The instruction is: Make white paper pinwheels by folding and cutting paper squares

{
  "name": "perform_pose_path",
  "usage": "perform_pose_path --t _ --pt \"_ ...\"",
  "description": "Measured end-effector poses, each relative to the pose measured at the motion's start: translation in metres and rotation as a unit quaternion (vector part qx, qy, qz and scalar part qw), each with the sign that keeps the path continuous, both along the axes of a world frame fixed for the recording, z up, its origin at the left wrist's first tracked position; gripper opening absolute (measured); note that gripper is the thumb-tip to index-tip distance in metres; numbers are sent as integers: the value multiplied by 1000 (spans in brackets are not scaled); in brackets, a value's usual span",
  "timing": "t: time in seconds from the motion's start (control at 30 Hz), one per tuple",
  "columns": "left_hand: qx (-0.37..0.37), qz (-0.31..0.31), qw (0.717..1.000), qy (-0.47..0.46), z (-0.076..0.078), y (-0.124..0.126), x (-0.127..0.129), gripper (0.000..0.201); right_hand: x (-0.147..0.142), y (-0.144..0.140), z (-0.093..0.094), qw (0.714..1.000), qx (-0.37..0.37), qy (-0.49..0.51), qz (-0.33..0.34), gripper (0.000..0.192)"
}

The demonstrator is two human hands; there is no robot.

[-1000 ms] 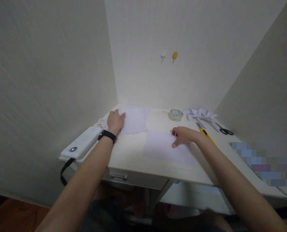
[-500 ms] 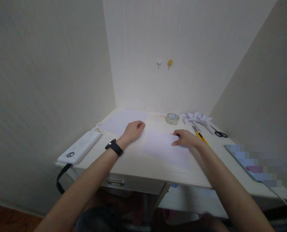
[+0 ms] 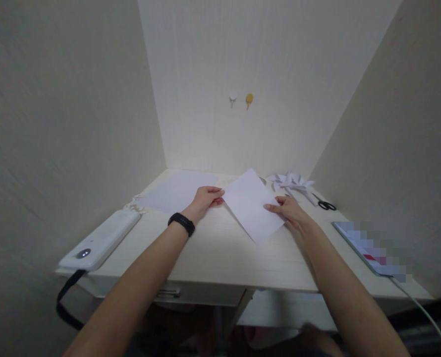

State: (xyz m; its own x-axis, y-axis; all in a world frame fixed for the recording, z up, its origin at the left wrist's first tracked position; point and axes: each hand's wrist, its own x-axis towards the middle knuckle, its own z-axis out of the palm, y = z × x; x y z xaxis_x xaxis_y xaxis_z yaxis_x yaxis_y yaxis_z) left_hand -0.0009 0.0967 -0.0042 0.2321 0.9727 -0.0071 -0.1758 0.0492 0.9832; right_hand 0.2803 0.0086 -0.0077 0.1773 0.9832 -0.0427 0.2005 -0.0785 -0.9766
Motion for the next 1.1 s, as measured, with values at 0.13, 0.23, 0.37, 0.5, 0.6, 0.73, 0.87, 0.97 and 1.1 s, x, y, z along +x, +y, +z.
perform_pose_path --t 0.13,0.23,0.37,0.5,0.6,0.73,0.87,0.97,1.1 --pt "-6 -44 999 -1 -3 2 -1 4 7 2 4 986 -69 31 151 45" --pt "-8 -84 996 17 -6 2 -2 4 7 10 8 975 -84 73 192 40" --pt "13 -51 998 43 -7 -1 -1 9 0 18 18 981 -78 56 169 34" --pt "31 -13 998 60 -5 -5 2 3 -5 14 28 985 -41 63 158 31" --pt "38 -3 998 55 -5 -5 3 3 -7 13 26 983 -30 85 159 28" --pt "55 28 996 67 -6 -2 -1 8 -6 17 18 985 -38 109 130 22" --pt "74 -4 993 89 -8 1 -5 16 -3 20 8 982 -55 137 121 18" --pt "72 -11 994 85 -9 2 -5 18 -3 18 0 975 -68 175 120 18" --pt "70 -3 993 91 -8 0 -3 12 -6 15 -6 971 -76 193 121 19"
